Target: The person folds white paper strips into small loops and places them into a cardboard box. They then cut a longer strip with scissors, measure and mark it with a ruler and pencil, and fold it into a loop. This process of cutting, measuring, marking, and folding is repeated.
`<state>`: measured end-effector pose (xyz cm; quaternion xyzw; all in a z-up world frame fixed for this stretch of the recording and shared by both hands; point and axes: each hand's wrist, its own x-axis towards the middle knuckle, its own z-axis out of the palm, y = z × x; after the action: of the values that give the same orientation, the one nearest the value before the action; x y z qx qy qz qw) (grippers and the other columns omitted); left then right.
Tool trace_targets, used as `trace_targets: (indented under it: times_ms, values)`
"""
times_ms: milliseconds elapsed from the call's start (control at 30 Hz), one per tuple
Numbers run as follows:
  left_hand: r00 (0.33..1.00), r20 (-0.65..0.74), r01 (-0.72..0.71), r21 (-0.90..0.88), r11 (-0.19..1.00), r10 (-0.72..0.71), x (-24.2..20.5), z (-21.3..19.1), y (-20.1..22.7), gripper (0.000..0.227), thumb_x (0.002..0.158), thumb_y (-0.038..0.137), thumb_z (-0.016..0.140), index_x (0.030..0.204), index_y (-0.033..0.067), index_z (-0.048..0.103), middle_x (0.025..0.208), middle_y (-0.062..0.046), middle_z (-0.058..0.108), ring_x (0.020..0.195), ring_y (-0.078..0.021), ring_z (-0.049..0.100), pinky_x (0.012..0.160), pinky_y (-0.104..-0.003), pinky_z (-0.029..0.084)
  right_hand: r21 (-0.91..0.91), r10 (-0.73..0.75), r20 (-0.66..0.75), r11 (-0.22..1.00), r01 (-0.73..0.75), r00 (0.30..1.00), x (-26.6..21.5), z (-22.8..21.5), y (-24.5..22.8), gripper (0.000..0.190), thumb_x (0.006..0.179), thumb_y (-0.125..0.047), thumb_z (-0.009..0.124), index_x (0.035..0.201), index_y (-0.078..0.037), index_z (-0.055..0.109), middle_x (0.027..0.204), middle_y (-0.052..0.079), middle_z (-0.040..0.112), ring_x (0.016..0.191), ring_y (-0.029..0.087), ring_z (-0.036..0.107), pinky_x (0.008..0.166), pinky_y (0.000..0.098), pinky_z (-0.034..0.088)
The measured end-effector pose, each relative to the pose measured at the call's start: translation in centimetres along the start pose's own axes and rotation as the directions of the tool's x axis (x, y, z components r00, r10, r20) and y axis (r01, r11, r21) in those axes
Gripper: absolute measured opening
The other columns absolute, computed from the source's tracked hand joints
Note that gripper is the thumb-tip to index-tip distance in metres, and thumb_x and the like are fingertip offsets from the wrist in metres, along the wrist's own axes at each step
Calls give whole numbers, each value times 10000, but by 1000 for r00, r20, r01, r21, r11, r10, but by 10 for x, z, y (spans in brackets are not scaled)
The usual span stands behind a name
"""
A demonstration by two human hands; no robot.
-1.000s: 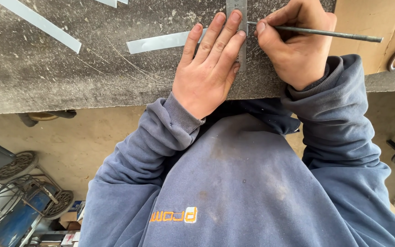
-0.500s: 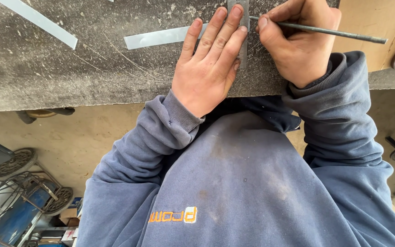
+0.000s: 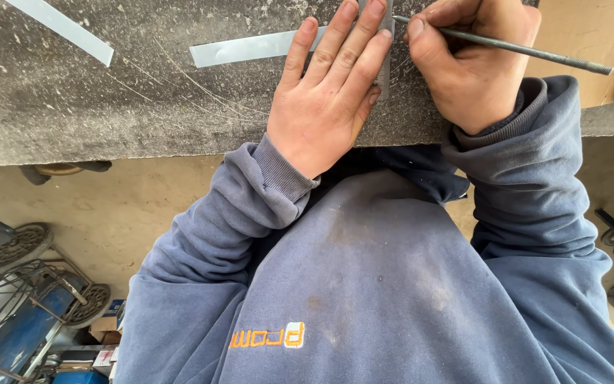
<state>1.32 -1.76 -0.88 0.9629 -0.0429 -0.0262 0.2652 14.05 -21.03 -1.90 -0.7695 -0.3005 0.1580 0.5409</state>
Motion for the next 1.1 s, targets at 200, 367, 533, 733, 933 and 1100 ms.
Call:
trace_targets:
  times_ms: [200, 367, 533, 733, 933, 1100]
  values:
    - [1000, 14, 9, -25, 1000, -9, 6, -8, 3, 522, 1106, 183, 655, 1567, 67, 442, 1685, -91, 336, 1584, -259, 277, 1324, -502, 157, 29, -15, 10, 999, 15, 1000, 0, 0, 1, 86, 1095, 98, 670, 1115, 72, 590, 1043, 138, 717, 937, 167, 707, 869, 272, 595]
    - [1000, 18, 14, -37, 999, -13, 7, -8, 3, 523, 1101, 184, 662, 1564, 66, 449, 1669, -96, 342, 1568, -262, 283, 1310, -506, 162, 27, -6, 9, 1000, 6, 1000, -1, 0, 0, 90, 1099, 100, 663, 1122, 68, 582, 1044, 134, 717, 942, 165, 712, 878, 270, 598]
    - [1000, 22, 9, -37, 999, -8, 6, -8, 2, 535, 1098, 185, 666, 1570, 61, 447, 1669, -102, 342, 1568, -264, 283, 1309, -507, 161, 33, 3, 4, 999, -3, 1000, -2, 1, 1, 101, 1094, 108, 667, 1121, 72, 576, 1051, 135, 711, 952, 166, 709, 887, 271, 597]
    - [1000, 11, -3, -31, 1000, 3, 7, -9, 2, 526, 1102, 180, 668, 1567, 52, 458, 1661, -112, 358, 1563, -271, 295, 1305, -511, 178, 64, 11, 10, 998, -11, 1000, -4, 0, 3, 98, 1093, 109, 667, 1141, 75, 588, 1072, 138, 713, 969, 166, 707, 902, 273, 599]
    - [1000, 8, 9, -38, 999, -9, 9, -11, 4, 515, 1094, 194, 673, 1549, 61, 474, 1643, -105, 384, 1549, -266, 316, 1298, -512, 198, 20, -20, 24, 1000, 20, 999, -1, -1, 2, 58, 1093, 102, 669, 1112, 71, 624, 1041, 125, 707, 938, 165, 700, 871, 267, 593]
    - [1000, 22, 7, -35, 999, -6, 6, -7, 3, 528, 1104, 213, 672, 1566, 57, 468, 1653, -108, 367, 1556, -275, 293, 1299, -522, 187, 42, 58, 34, 997, -60, 998, -6, -3, -2, 48, 1105, 64, 681, 1116, 73, 636, 1014, 128, 704, 885, 162, 665, 823, 270, 555]
